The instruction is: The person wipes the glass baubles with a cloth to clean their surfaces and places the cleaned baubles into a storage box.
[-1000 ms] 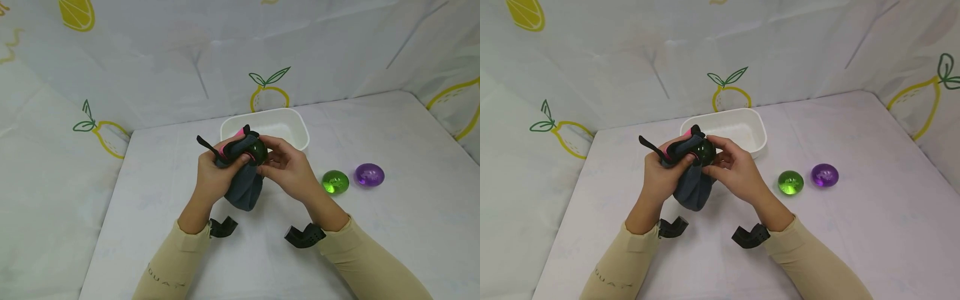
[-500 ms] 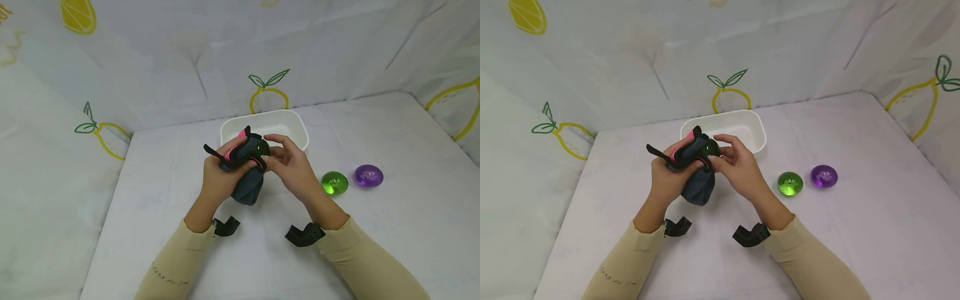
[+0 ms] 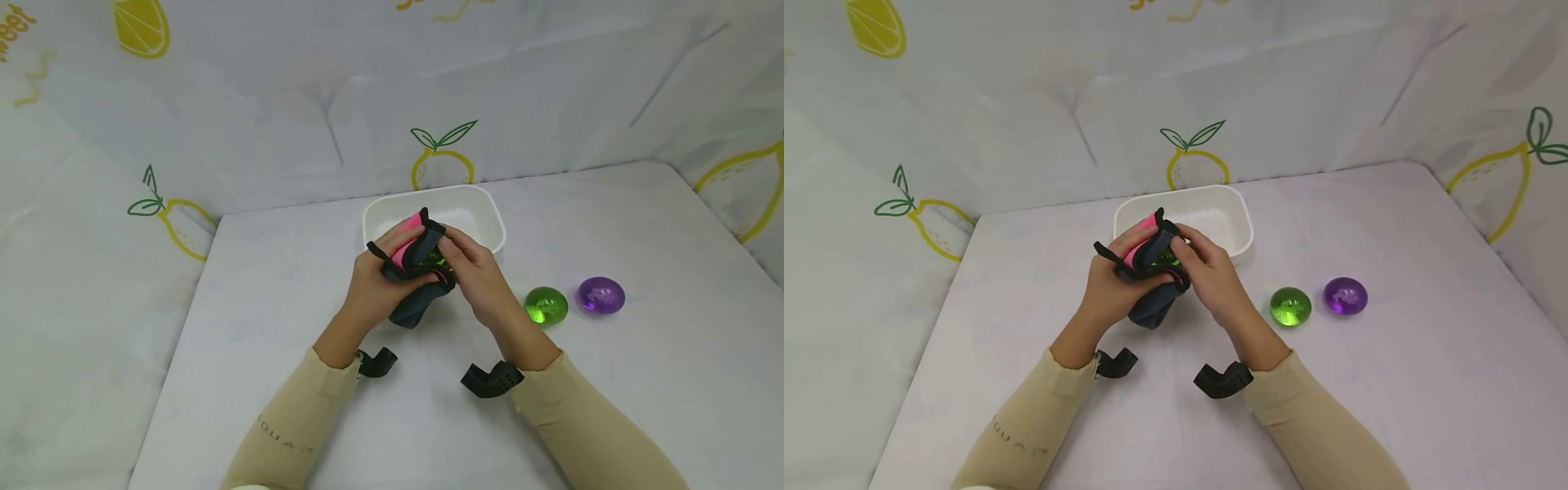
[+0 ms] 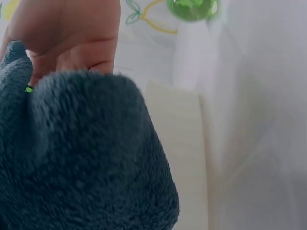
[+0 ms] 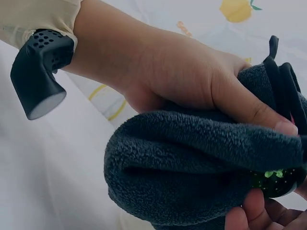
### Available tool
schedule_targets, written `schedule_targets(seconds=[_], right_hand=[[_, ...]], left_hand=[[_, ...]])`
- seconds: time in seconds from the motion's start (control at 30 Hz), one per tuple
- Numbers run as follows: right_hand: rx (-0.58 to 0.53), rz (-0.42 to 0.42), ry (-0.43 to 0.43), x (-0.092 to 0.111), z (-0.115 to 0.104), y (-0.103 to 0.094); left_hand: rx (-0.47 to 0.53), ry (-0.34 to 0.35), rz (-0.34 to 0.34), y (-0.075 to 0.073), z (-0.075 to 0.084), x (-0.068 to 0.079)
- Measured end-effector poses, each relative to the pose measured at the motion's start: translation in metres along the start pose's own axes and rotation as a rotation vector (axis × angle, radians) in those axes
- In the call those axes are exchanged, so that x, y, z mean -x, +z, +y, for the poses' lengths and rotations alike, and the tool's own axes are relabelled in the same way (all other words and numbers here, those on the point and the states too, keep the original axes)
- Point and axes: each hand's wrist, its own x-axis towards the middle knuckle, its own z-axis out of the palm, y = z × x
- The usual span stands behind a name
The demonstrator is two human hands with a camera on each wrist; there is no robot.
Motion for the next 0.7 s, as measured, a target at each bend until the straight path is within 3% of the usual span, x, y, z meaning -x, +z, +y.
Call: schedule_targets(seconds=[0.1,0.17,0.43,0.7], right_hand=[[-0.039,-0.016,0.005,-0.004,0.002,0.002],[-0.040,-0.005,0.006,-0.007,0.003,0.004],[-0.003,0.074,0.004,-0.011,0.003,0.009],[-0.049,0.078,-0.035,-0.013,0.005,0.007]], left_hand=[[-0.035,0.047,0.000,-0.001,-0.006,-0.002],[-0.040,0.044,0.003,-0.001,-0.009,-0.003],[0.053,-0.262,0.027,-0.005,-0.010,-0.004],[0.252,-0.203,0.109,-0.011,-0.014,-0.008]])
